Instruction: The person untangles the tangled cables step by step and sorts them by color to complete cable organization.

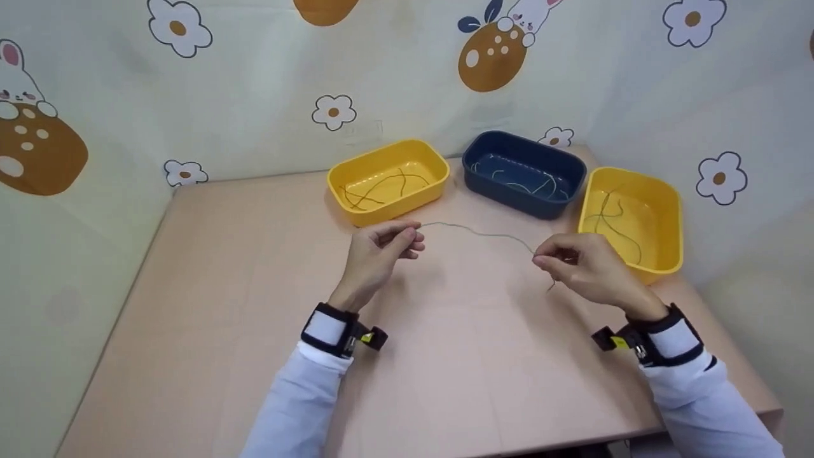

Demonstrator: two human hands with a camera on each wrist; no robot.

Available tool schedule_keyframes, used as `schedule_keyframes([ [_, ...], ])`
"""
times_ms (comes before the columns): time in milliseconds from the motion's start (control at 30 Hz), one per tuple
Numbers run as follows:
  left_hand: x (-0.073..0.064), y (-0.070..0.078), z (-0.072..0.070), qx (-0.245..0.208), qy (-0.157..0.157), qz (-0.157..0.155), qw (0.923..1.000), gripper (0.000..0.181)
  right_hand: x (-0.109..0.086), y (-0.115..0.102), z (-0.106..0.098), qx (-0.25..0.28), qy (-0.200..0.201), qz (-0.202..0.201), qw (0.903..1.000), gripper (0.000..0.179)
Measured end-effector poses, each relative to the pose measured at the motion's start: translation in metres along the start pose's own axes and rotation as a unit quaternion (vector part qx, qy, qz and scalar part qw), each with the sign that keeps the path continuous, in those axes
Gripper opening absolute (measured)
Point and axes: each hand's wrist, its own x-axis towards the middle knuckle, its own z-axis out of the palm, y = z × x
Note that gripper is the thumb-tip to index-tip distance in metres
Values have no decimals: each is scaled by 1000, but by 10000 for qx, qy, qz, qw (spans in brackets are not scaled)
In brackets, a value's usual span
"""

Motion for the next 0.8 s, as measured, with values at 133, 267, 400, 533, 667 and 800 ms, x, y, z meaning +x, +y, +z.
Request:
schedule_keyframes([
  [133, 8, 1, 29, 175, -503, 5, 9986, 27, -12, 5, -14, 565, 332, 376, 9971, 7],
  [267, 17, 3, 59, 411, -986, 82, 9942, 33, -24, 14, -27, 824, 826, 492, 9920, 8],
  [400, 23, 6, 81, 551, -1330, 110, 9895, 44, -37, 23, -45, 954, 1378, 725, 9832, 15],
  [533, 25, 8, 89, 774, -1534, 88, 9851, 49, -47, 34, -64, 1143, 2099, 1039, 9654, 19],
  [667, 23, 5, 86, 927, -1605, 19, 9827, 42, -48, 47, -82, 1155, 2700, 1618, 9421, 17],
  [800, 20, -1, 85, 971, -1551, 19, 9831, 37, -43, 60, -91, 770, 2613, 2427, 9311, 20],
])
